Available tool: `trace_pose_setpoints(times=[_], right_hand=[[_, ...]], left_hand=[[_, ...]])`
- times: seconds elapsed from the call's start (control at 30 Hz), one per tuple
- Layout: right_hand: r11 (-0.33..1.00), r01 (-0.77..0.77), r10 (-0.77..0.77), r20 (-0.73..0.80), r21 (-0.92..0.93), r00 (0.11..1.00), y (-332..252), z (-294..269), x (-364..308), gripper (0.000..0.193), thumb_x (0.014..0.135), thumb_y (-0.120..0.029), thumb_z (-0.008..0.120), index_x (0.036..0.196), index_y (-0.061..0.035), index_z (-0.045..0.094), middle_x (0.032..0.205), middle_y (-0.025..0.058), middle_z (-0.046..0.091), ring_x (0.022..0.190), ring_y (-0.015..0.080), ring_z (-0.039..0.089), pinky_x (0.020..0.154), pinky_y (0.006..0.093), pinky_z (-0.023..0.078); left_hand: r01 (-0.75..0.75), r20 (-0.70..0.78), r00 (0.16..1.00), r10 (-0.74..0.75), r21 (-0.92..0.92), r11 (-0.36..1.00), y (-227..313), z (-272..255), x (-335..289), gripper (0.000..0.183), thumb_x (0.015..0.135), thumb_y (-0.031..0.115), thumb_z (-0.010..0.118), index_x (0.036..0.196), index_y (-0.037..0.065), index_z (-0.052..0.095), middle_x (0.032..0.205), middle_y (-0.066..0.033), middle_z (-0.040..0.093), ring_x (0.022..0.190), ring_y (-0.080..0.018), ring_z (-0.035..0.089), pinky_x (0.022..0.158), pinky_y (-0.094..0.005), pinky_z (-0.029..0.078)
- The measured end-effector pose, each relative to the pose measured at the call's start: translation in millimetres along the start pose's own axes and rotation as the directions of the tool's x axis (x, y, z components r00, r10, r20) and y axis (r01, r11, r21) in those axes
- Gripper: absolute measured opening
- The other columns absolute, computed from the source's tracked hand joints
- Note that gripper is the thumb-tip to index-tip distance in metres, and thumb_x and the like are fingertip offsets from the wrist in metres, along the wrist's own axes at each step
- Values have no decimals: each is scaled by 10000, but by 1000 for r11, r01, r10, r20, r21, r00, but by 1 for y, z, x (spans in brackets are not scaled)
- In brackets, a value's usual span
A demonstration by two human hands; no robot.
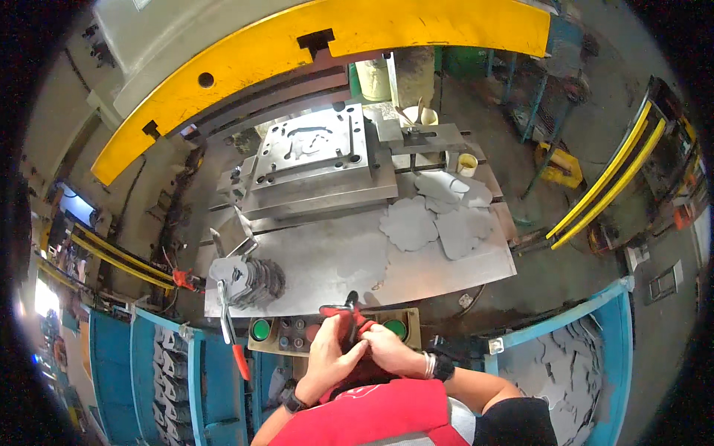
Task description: Operating a large press machine to shape metal sheets and moving finished parts to a storage bin.
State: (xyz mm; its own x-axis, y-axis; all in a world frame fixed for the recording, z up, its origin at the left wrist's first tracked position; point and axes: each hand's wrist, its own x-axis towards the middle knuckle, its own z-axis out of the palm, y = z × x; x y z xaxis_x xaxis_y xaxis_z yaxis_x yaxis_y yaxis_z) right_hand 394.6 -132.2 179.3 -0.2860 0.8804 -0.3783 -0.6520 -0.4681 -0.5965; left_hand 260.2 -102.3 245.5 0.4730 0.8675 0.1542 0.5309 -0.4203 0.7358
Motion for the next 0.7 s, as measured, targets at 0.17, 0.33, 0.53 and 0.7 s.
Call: trace_pose_setpoints(times=[0.17, 0.33, 0.53, 0.7], right_hand=[[985, 48, -68, 116, 167, 991, -23, -10, -15, 165, 907, -111, 440, 1012, -11, 518, 986, 29, 539, 920, 109, 502, 839, 259, 390], [908, 336, -337, 41, -252, 941, -61, 16, -55, 379, 902, -90, 428, 1256, 44, 404, 1271, 114, 451, 1167, 167, 424, 992, 281, 320], [883, 378, -422, -119, -279, 899, -65, -15, -84, 258, 861, -44, 469, 1091, 50, 537, 1105, 142, 565, 1060, 207, 522, 948, 319, 377], [949, 227, -265, -161, -221, 951, -39, -28, -95, 196, 854, -89, 502, 993, 21, 587, 950, 89, 620, 921, 150, 562, 865, 286, 411]], left_hand=[[-30, 73, 997, 20, 128, 991, -2, 18, 23, 367, 722, 176, 630, 1016, 13, 482, 917, -192, 562, 872, -348, 557, 718, -408, 454], [120, 2, 991, -132, -436, 892, -38, 38, 61, 326, 777, 93, 509, 1092, 9, 485, 953, -89, 598, 884, -221, 589, 769, -318, 462], [297, -22, 824, -566, -834, 465, -103, 36, 123, 407, 774, 9, 480, 1169, -66, 415, 1131, -109, 521, 1032, -200, 504, 907, -282, 373], [419, -211, 685, -698, -669, 614, -221, 55, 109, 558, 740, 79, 561, 1244, -60, 364, 1271, -201, 435, 1145, -258, 457, 951, -333, 348]])
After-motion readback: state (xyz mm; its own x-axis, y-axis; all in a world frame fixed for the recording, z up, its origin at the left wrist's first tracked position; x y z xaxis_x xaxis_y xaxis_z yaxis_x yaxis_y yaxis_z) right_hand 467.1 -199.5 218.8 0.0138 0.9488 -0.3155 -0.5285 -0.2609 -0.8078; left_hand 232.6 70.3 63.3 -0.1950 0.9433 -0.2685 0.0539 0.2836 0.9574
